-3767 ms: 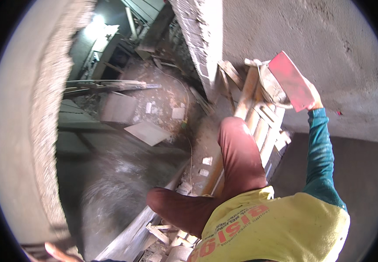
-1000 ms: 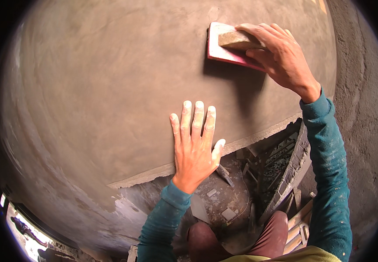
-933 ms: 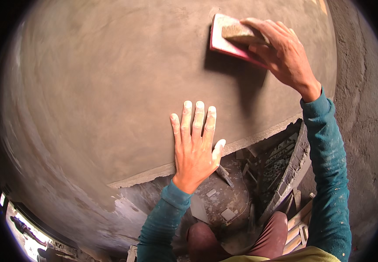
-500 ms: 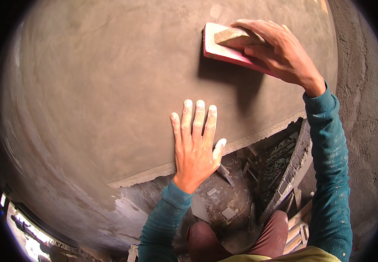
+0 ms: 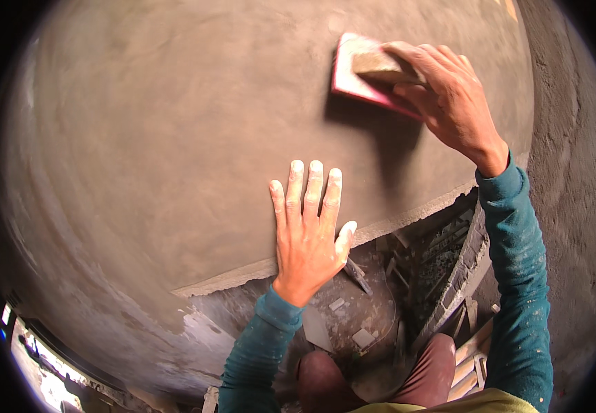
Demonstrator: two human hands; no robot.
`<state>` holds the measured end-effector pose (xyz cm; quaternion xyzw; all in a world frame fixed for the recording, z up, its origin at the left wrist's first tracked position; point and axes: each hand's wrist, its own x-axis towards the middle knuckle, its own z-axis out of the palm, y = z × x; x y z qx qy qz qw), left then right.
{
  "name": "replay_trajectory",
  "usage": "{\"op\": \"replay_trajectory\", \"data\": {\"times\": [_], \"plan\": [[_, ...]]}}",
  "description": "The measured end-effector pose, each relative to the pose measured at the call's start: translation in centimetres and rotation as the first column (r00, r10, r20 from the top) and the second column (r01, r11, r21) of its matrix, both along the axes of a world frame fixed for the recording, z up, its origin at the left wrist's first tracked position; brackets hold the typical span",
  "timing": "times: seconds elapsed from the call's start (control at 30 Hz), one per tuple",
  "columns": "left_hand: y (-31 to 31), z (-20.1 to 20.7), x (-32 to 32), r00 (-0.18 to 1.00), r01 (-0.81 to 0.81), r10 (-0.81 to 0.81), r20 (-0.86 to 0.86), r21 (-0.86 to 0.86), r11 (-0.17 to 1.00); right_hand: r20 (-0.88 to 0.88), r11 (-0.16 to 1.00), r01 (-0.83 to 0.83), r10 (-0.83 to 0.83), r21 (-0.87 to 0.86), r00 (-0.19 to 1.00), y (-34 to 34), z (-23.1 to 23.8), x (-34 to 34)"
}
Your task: The person smooths a freshly plastered wall using a pink rectangular trowel. They repeatedly rub the trowel across the curved wall surface, occasionally dipping it into a bucket of water to keep the surface wet. The person works methodically across different sections of the wall, maintaining consistent pressure and motion.
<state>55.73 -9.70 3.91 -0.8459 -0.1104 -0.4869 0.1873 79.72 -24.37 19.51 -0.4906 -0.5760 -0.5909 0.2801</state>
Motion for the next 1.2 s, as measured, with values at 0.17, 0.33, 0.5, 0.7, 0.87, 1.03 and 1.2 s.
{"op": "replay_trajectory", "data": {"times": [0.17,0.33,0.5,0.7,0.87,1.03,1.2], "plan": [[-0.1,-0.1,0.1,1.000,-0.007,0.007,0.013,0.010,1.000,0.014,0.978,0.124,-0.128,0.170,0.992,0.8,0.1,1.7],[-0.1,-0.1,0.1,1.000,-0.019,0.019,0.009,0.019,1.000,0.063,0.970,0.188,-0.200,0.156,0.978,0.6,1.7,1.9],[0.0,0.0,-0.3,1.000,-0.012,0.012,0.005,0.009,1.000,0.166,0.910,0.411,-0.415,0.058,0.895,-2.6,3.2,-0.7],[-0.1,0.0,-0.1,1.000,0.006,-0.006,0.014,0.002,1.000,0.121,0.936,0.350,-0.352,0.042,0.928,-4.1,2.9,-0.7],[0.0,-0.1,0.3,1.000,0.015,-0.016,0.011,0.009,1.000,-0.036,0.996,-0.083,0.082,-0.031,0.996,-0.9,2.3,1.8],[0.1,0.0,0.0,1.000,0.011,-0.011,0.008,0.012,1.000,-0.122,0.967,-0.245,0.236,-0.065,0.964,0.9,3.3,2.7],[0.0,0.0,0.0,1.000,0.001,-0.001,0.005,0.003,1.000,0.116,0.970,-0.215,0.228,-0.110,0.967,1.0,2.7,2.0]]}}
